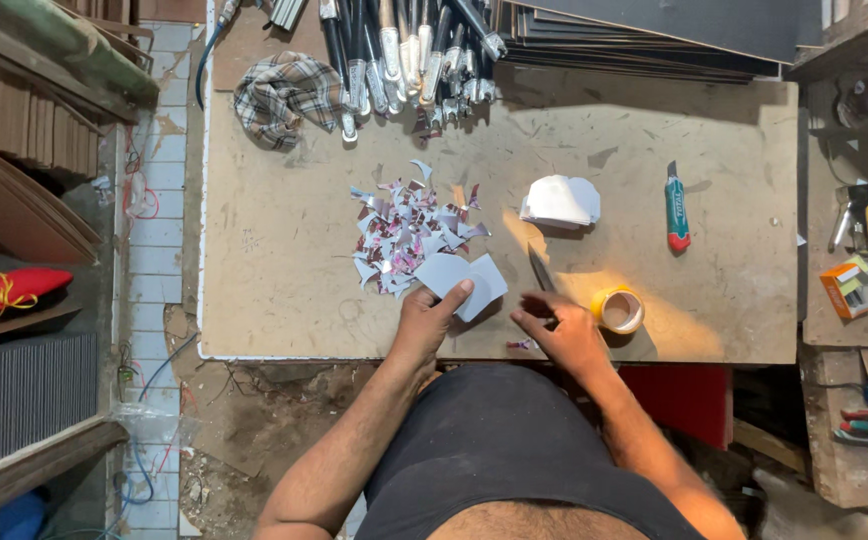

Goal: The person uses scissors to cut small pieces of white and purple paper into rounded shapes on a workbench. The person repeatedly picks up paper, cuts along the edges, and places the finished pieces into a growing stack while discarding trimmings.

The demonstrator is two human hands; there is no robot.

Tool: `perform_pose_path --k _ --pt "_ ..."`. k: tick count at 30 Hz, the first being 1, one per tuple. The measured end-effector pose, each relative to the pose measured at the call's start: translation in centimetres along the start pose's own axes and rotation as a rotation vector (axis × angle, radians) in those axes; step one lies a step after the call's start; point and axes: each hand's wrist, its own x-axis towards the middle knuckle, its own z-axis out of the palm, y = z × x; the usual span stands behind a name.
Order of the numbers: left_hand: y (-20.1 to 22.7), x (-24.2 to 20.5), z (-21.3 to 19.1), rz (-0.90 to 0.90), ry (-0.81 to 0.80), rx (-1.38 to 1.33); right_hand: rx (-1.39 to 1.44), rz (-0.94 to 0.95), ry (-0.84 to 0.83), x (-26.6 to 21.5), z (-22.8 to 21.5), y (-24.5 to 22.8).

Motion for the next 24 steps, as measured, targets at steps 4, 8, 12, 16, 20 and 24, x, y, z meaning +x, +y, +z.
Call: perform_pose_path --k 4,8,12,16,20,24 --pt "0.1 0.8 2.4 -0.135 -0.094 -0.138 0.853 0.127 -0.134 2.6 0.9 -2.2" --pt "-0.1 1.4 2.1 -0.120 -0.095 -0.048 0.754 0.057 0.187 5.4 -0.4 -1.1" --pt "-2.2 2.2 -1.2 -0.008 -0.003 0.188 0.550 0.110 0.357 9.2 -4.5 2.5" --pt "-5.9 3.1 -5.6 0.091 0.164 0.476 -0.209 -0.018 0.478 10.5 -5.9 5.3" --pt "-9.5 3.5 -8.1 0.045 0.210 0.572 -0.214 -0.032 0.369 7.7 -2.5 5.2" --pt "-11.9 3.9 -7.7 0.008 0.209 0.548 -0.102 -0.083 0.135 5.1 2.1 3.4"
